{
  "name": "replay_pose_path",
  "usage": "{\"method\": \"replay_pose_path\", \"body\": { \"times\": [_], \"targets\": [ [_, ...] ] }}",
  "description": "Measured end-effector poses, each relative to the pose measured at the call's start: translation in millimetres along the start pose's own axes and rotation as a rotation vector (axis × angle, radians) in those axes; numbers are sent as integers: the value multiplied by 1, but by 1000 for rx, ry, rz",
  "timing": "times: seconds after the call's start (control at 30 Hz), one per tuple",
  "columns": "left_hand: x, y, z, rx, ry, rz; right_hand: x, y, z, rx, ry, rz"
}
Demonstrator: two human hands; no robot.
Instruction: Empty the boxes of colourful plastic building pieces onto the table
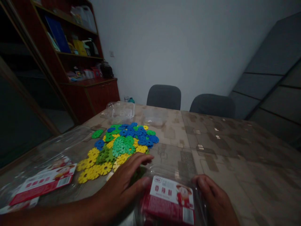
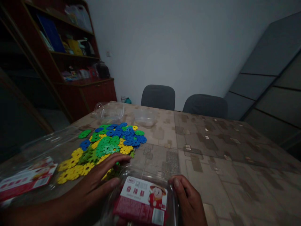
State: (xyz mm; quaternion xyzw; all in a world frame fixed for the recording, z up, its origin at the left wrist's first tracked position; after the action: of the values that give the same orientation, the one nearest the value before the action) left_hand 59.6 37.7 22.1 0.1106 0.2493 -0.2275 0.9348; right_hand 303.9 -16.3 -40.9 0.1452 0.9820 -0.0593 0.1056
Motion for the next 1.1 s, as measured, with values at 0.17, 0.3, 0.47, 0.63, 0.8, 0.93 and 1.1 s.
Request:
{"method": "replay_pose_path", "body": {
  "times": [0.17, 0.3, 0.47, 0.63, 0.8, 0.93, 1.1],
  "targets": [
    [10, -18, 7, 191, 273, -85, 5, 2, 5, 10, 47, -29],
    [36, -20, 12, 375, 439, -135, 9, 2, 8, 27, 86, -46],
    [54, -12, 11, 465, 407, -35, 13, 4, 12, 99, 199, -82],
    [71, -18, 26, 593, 381, -86, 13, 1, 6, 99, 222, -96],
    [64, -18, 12, 471, 375, -28, 2, -6, -7, -22, 58, 3],
    [55, -23, 13, 488, 380, -38, 6, -4, -8, -69, 11, -23],
    [48, -21, 13, 437, 361, -153, -19, 4, -29, -281, -373, 73]
  ]
}}
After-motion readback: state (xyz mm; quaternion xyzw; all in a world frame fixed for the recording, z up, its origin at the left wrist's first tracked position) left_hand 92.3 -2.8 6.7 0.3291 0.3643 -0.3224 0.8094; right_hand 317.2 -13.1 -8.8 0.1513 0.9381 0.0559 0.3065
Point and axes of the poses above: each hand's wrist, its own y-axis towards the middle knuckle, its own x-axis out of the palm, z = x × y, the point moved 10 cm from there along y, towards the middle knuckle, and after that the axes turned 2 degrees about -x, right-handed, at the moved point
